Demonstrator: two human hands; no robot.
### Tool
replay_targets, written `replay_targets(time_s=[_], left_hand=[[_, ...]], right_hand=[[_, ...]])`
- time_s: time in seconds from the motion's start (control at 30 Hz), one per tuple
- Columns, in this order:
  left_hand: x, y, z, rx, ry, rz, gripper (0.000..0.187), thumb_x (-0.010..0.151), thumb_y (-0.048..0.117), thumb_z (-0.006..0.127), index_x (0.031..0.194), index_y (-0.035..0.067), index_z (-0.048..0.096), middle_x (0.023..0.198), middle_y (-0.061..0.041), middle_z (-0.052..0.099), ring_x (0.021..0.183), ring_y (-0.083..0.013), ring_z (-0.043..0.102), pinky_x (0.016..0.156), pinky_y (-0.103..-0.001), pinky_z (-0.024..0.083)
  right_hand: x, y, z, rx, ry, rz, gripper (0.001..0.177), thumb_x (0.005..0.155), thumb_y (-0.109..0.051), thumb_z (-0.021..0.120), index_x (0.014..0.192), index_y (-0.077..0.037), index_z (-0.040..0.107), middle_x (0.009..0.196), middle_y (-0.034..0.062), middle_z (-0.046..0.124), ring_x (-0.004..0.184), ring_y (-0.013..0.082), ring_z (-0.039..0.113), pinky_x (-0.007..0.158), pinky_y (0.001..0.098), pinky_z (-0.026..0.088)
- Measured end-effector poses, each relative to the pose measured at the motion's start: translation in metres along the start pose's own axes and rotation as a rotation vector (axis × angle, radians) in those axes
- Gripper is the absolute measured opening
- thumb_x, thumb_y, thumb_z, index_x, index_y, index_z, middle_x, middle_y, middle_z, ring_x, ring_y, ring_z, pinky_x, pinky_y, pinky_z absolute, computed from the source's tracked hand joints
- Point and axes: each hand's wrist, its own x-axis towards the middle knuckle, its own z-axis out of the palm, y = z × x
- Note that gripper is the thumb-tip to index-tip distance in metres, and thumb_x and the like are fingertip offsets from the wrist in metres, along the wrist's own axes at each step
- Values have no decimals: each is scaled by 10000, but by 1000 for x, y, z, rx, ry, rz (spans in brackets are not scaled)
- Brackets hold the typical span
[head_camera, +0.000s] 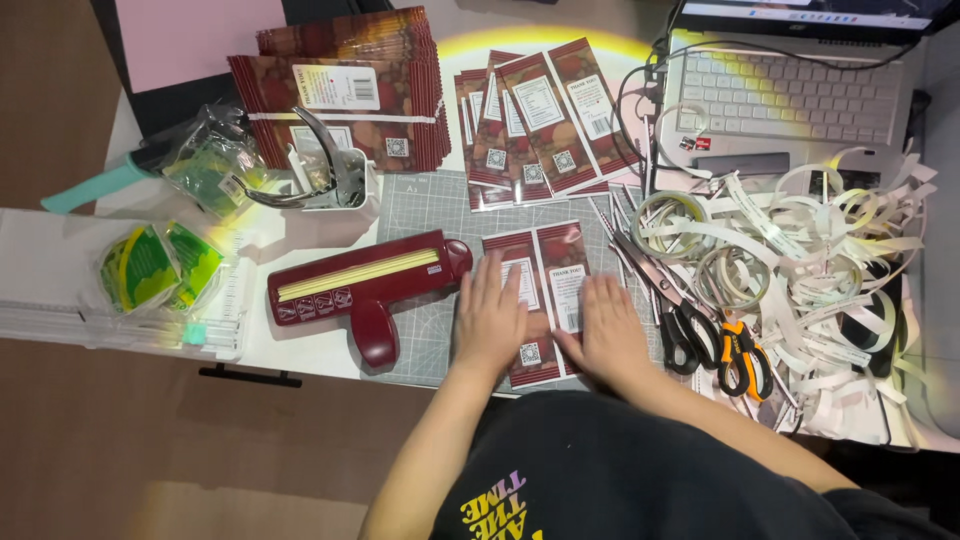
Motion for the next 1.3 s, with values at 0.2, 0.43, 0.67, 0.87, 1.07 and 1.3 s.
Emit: replay_targets(time_s=[0.2, 0.43, 0.67, 0.87, 1.07, 1.3], left_hand=[[-54, -55, -86, 124, 78, -743, 1117, 771, 313, 831, 1648, 69, 183, 1635, -359, 106, 1414, -632, 272, 1130, -715, 269], [-62, -97, -99, -216, -30, -1157, 1061, 888, 413, 797, 1610, 21, 124, 1372, -317, 531, 1270, -463, 548, 1091, -564, 399], [-69, -82, -80, 73, 62, -766, 1060, 782, 284, 810, 1590, -30, 201, 1157, -315, 592, 1032, -460, 611, 984, -521, 408], [-70, -54, -86, 127, 138, -612, 939, 817, 278, 781, 1549, -82, 317, 991, -276, 573, 879, -440, 597, 911, -503, 430], [-76, -45, -80, 46, 133, -594, 918, 828, 305, 776, 1538, -76, 338, 1009, -276, 567, 893, -437, 581, 915, -516, 417], [-78, -13, -72, -174, -50, -724, 947, 875, 333, 753, 1604, 32, 228, 1140, -274, 556, 1059, -457, 581, 1033, -576, 369]], right_hand=[[4, -10, -28, 147, -7, 93, 1188, 745, -613, 820, 1579, 70, 321, 1471, 288, 543, 1429, 463, 458, 1188, 544, 332], [11, -36, -65, 320, -58, 227, 1171, 725, -310, 917, 1626, 45, 259, 1393, 297, 590, 1443, 518, 401, 1151, 617, 338], [24, -41, -73, 507, -67, 421, 1313, 650, -342, 985, 1645, 2, 202, 1393, 290, 466, 1462, 532, 272, 1142, 672, 273], [39, -37, -72, 442, -153, 500, 1350, 618, -370, 998, 1644, -15, 195, 1339, 252, 486, 1418, 510, 259, 1131, 657, 219], [45, -13, -30, 481, -84, 553, 815, 637, -374, 964, 1302, -87, 590, 1222, 145, 521, 1323, 461, 364, 1075, 586, 292], [27, 45, -98, 1245, 191, 514, 315, 907, -32, 770, 1171, -38, 598, 844, 59, 611, 797, 216, 634, 732, 324, 508]])
